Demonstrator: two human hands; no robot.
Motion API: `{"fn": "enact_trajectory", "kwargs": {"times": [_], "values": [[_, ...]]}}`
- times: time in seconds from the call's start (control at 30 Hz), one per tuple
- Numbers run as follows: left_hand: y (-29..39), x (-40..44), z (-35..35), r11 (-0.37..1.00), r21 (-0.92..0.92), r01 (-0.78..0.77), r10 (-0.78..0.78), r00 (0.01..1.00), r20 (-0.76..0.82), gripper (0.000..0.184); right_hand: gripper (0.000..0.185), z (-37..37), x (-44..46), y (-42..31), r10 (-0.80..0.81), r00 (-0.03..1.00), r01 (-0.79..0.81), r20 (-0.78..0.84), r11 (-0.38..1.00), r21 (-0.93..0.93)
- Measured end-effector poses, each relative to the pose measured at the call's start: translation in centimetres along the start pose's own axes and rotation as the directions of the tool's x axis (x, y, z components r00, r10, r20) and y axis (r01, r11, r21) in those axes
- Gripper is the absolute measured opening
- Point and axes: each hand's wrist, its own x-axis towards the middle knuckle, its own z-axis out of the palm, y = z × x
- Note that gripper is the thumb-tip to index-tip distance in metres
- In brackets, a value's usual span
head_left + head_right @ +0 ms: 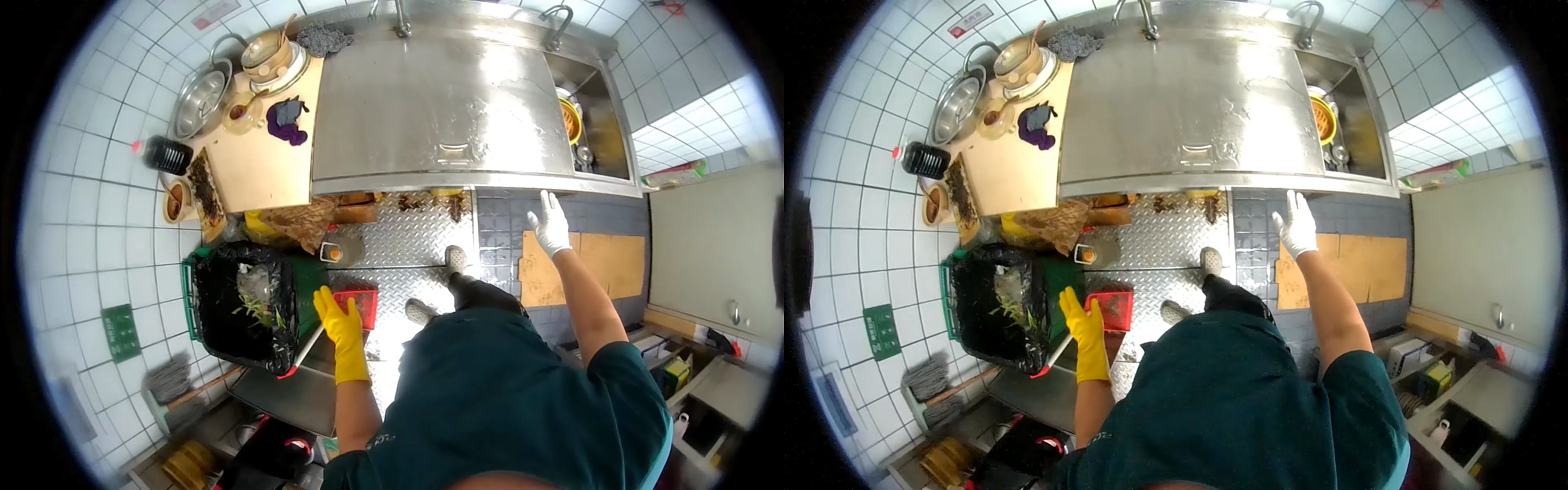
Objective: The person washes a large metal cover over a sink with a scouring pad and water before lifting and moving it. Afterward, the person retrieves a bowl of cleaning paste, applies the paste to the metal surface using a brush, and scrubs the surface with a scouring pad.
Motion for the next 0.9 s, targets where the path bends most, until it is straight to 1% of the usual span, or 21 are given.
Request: {"fn": "enact_trajectory", "kwargs": {"times": [0.07,0.13,0.23,0.3,0.37,0.4,0.5,0.53,0.63,0.67,0.73,0.77,0.8,0.9], "values": [[3.0,2.6,0.9,1.0,-0.013,-0.022,0.022,0.999,0.042,0.083,0.077,0.4,3.3,-1.2,-0.072,0.993,0.072,-0.094,0.997,-0.007],[5.4,4.6,1.9,0.999,0.027,-0.045,0.043,0.997,0.069,0.083,0.075,0.5,6.6,-2.2,-0.132,0.975,0.129,-0.178,0.991,-0.024],[9.0,7.0,2.9,0.995,0.04,-0.095,0.091,0.993,0.081,0.083,0.076,0.7,11.2,-3.7,-0.113,0.976,0.1,-0.185,0.992,-0.078],[11.2,7.7,3.1,0.994,0.053,-0.095,0.09,0.992,0.092,0.083,0.075,1.5,13.2,-5.0,-0.101,0.977,0.093,-0.189,0.994,-0.052],[12.3,7.8,3.5,0.994,0.061,-0.095,0.088,0.991,0.104,0.083,0.075,1.8,14.7,-6.7,-0.036,0.99,0.043,-0.136,0.998,0.05],[12.6,7.9,3.7,0.994,0.059,-0.096,0.089,0.99,0.109,0.084,0.074,3.7,15.3,-6.3,-0.086,0.98,0.069,-0.179,0.993,-0.099],[12.8,7.9,4.0,0.998,0.025,-0.057,0.054,0.992,0.113,0.084,0.073,5.2,15.5,-7.1,-0.065,0.988,0.026,-0.14,0.965,-0.259],[12.7,8.0,3.8,0.998,0.045,-0.043,0.037,0.991,0.129,0.085,0.071,4.9,15.5,-7.5,-0.072,0.985,0.038,-0.155,0.976,-0.214],[11.9,9.6,3.5,0.997,0.065,-0.029,0.022,0.994,0.111,0.082,0.071,3.9,15.5,-8.4,-0.058,0.988,0.026,-0.146,0.977,-0.211],[11.4,10.6,3.6,0.995,0.081,-0.065,0.058,0.995,0.08,0.081,0.07,4.3,15.6,-8.3,-0.06,0.982,0.028,-0.178,0.984,-0.174],[10.6,12.6,3.8,0.998,0.042,-0.054,0.051,0.996,0.069,0.08,0.07,4.5,15.6,-8.3,-0.047,0.984,0.018,-0.174,0.986,-0.164],[10.3,14.1,3.9,0.997,0.021,-0.074,0.072,0.996,0.06,0.079,0.07,4.5,15.5,-8.5,-0.032,0.984,0.004,-0.177,0.987,-0.158],[10.1,15.5,3.9,0.996,0.0,-0.094,0.094,0.994,0.05,0.078,0.07,4.3,15.6,-8.6,-0.02,0.989,-0.009,-0.149,0.982,-0.191],[9.5,20.1,4.3,0.986,-0.031,-0.162,0.163,0.986,0.046,0.077,0.071,3.9,15.5,-9.2,0.009,0.993,-0.032,-0.122,0.982,-0.187]]}}
